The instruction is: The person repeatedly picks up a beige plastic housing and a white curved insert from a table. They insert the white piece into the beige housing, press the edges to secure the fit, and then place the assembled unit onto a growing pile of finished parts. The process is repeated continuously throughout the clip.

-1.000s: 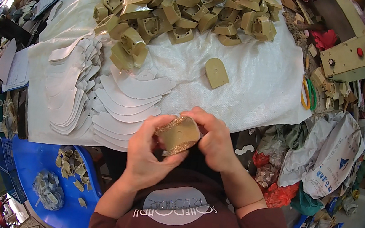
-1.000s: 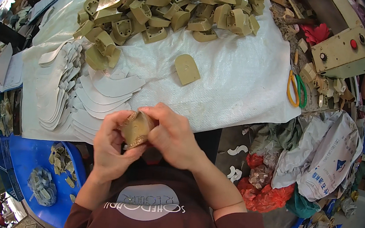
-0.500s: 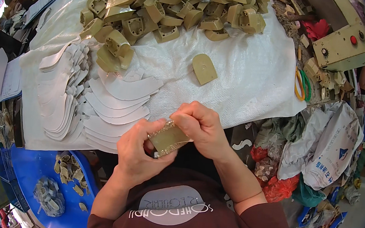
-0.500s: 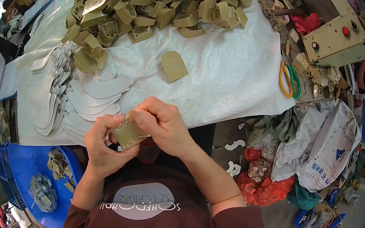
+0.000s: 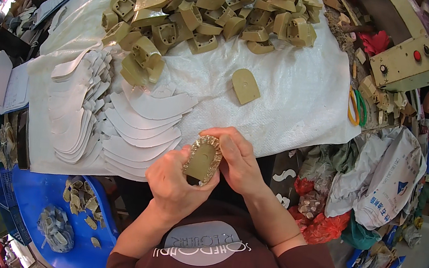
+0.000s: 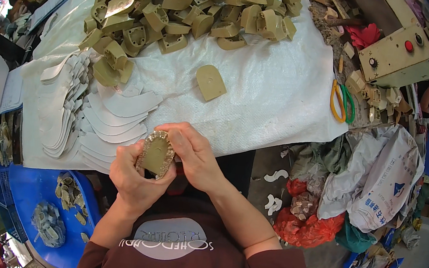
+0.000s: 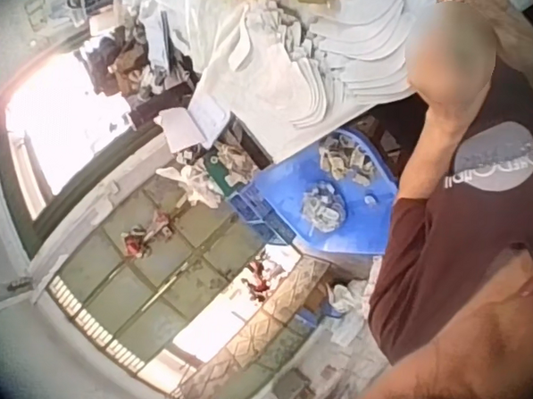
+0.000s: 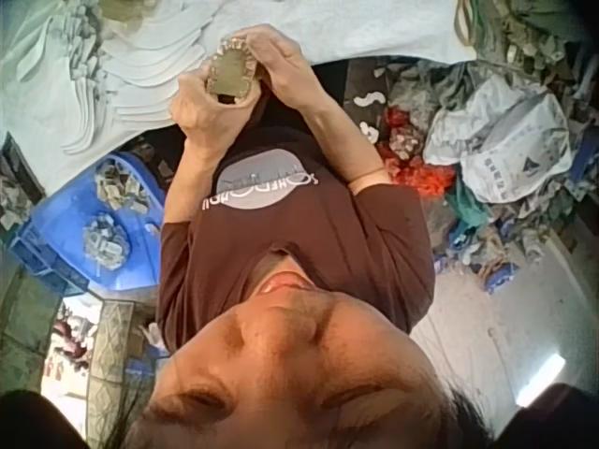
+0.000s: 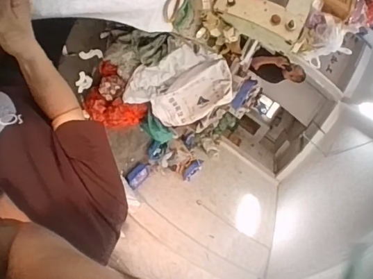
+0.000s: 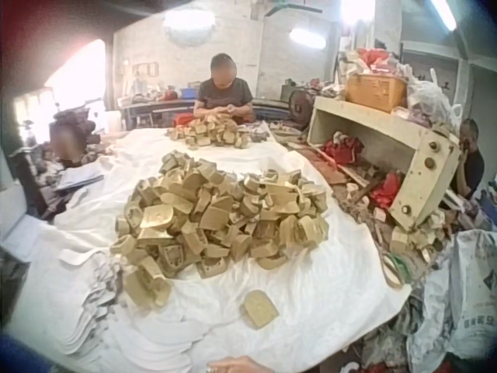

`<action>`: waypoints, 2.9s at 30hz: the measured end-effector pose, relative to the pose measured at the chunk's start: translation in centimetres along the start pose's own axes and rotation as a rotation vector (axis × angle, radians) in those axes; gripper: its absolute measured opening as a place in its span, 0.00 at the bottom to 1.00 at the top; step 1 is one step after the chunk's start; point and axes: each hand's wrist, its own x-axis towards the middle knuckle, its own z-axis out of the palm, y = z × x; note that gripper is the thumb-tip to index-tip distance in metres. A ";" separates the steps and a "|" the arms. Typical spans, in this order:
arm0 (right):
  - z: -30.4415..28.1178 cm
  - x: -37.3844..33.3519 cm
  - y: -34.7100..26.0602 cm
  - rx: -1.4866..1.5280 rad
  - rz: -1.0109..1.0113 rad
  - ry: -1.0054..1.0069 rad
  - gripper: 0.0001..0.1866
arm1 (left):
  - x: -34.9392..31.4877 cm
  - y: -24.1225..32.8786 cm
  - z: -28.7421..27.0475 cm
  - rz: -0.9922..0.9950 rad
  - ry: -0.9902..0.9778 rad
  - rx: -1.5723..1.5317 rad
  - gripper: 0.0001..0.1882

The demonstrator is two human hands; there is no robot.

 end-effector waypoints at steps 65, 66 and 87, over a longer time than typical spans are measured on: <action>-0.1 4.0 -8.2 -1.155 -0.825 -0.135 0.18 | 2.8 -1.0 -1.4 -0.228 -0.395 -0.374 0.17; -1.9 5.2 -8.1 -1.266 -0.783 -0.083 0.18 | 2.7 -1.2 -1.8 -0.351 -0.431 -0.444 0.17; 0.1 0.3 -7.3 -0.881 -0.743 0.018 0.25 | 0.0 -2.6 -3.0 -0.930 -0.126 -1.336 0.20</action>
